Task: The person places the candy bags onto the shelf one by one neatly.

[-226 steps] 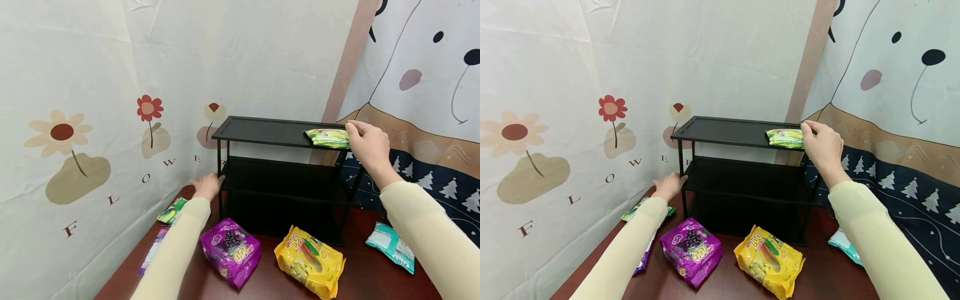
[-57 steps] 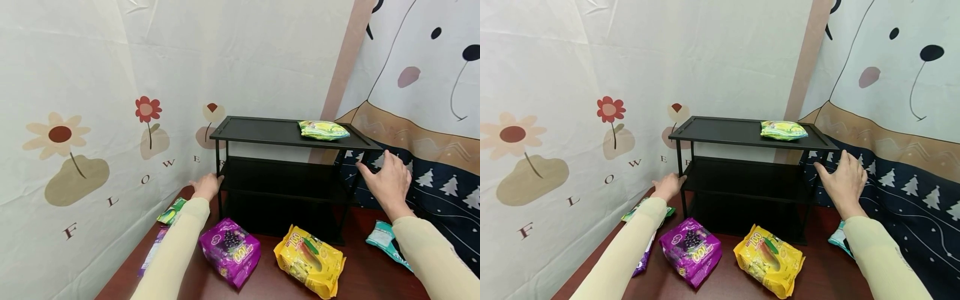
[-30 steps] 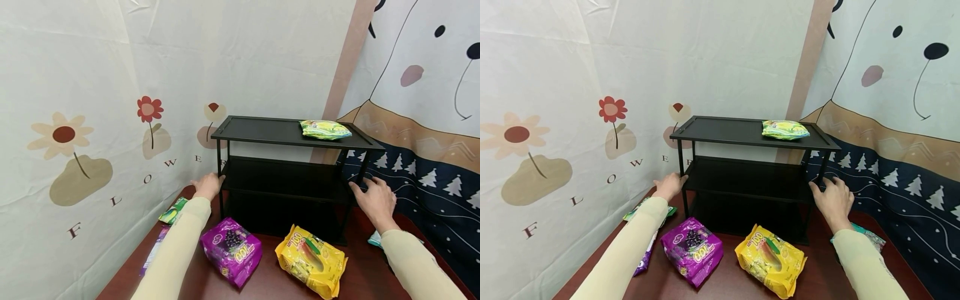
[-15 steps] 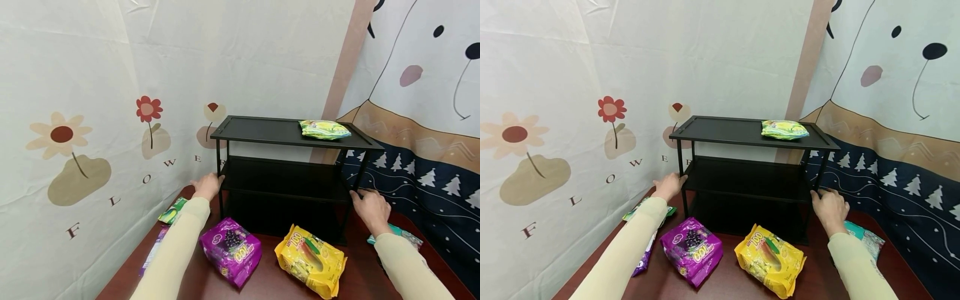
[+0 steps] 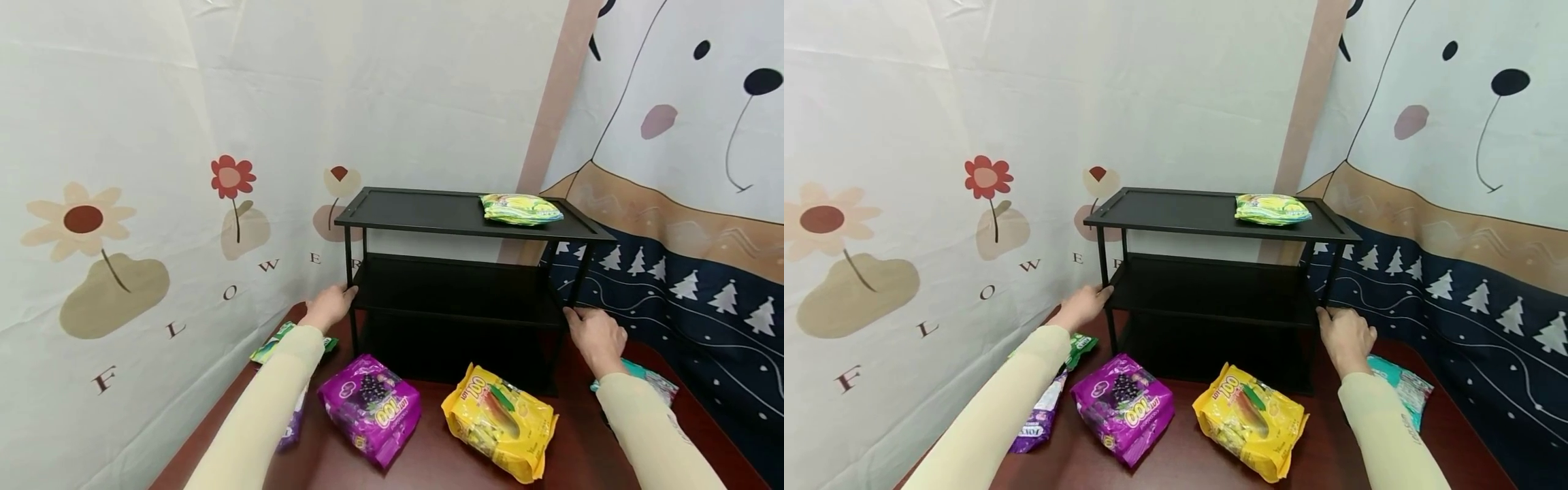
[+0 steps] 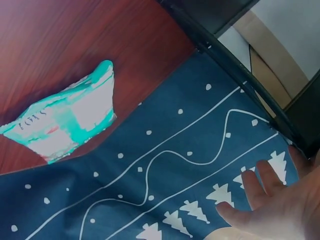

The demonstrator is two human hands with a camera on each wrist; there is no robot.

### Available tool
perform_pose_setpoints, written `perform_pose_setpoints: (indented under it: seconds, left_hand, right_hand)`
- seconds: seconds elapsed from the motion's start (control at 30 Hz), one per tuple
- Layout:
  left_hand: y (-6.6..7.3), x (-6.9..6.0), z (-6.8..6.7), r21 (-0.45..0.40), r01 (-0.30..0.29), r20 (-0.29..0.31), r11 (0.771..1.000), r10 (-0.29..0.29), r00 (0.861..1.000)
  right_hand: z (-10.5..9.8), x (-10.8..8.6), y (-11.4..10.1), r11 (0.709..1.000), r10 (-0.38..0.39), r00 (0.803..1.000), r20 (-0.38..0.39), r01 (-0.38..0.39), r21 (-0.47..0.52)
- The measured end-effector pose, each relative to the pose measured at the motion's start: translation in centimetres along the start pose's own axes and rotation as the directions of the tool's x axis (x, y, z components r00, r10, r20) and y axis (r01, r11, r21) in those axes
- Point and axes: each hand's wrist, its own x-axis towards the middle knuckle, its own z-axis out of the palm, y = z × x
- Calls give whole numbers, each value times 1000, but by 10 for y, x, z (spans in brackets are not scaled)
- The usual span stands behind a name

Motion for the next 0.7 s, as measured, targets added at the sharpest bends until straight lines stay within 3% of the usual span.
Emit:
perform_pose_setpoints:
  seconds: [0.2, 0.37, 0.53, 0.7]
  left_hand:
    - [-10, -5, -10, -3, -62, 49, 998, 62, 997]
    - [-24, -11, -23, 94, -84, 66, 992, 78, 995]
    - [-52, -20, -28, 134, -57, 102, 989, 43, 994]
    - [-81, -28, -29, 148, 32, 154, 988, -55, 986]
  right_hand:
    - [1, 0, -1, 999, 16, 1000, 10, -17, 31]
    - [0, 1, -3, 999, 32, 999, 19, -33, 37]
    - [1, 1, -2, 998, 48, 998, 40, -49, 30]
    - [1, -1, 0, 998, 68, 997, 48, -69, 14]
